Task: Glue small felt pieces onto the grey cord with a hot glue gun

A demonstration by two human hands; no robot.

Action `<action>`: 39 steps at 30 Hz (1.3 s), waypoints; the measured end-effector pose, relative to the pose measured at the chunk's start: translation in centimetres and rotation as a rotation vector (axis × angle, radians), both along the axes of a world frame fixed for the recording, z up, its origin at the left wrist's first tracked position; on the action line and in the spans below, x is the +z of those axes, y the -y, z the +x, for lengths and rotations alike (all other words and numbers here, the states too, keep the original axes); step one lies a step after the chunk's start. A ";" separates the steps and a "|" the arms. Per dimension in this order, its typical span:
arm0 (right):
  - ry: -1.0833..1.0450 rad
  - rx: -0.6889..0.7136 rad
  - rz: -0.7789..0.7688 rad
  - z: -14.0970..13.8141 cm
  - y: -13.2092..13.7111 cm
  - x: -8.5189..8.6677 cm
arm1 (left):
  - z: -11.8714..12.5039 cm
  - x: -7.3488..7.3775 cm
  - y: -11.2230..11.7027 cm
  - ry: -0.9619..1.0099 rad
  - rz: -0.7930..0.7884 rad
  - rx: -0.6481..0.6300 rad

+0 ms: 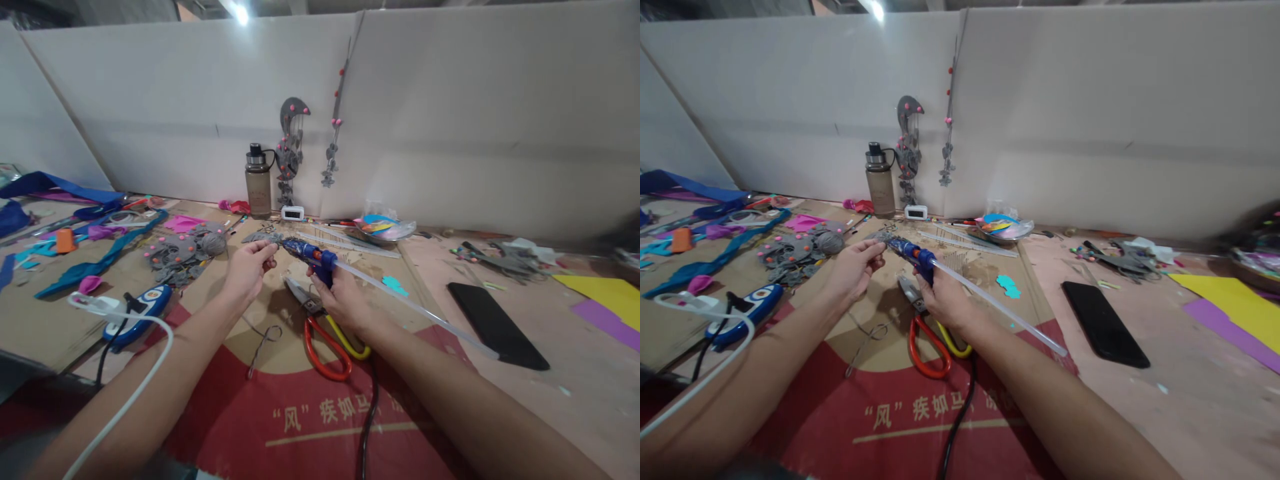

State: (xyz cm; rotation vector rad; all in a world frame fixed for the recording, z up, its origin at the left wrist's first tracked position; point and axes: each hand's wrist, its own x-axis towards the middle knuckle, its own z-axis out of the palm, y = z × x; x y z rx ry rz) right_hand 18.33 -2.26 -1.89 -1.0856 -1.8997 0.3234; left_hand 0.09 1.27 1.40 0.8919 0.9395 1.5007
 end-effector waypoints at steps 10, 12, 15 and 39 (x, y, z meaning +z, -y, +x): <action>0.020 -0.021 -0.005 0.0 0.0 0.0 | -0.1 0.0 -0.1 0.018 -0.001 0.001; 0.021 -0.021 0.010 0.0 0.0 -0.1 | -0.2 -0.1 -0.2 0.025 -0.006 0.007; 0.015 -0.020 0.032 0.0 -0.1 -0.1 | -0.1 -0.3 -0.3 0.017 -0.001 0.003; -0.004 0.013 -0.057 0.0 0.3 0.5 | -0.3 0.1 -0.1 -0.021 0.023 -0.007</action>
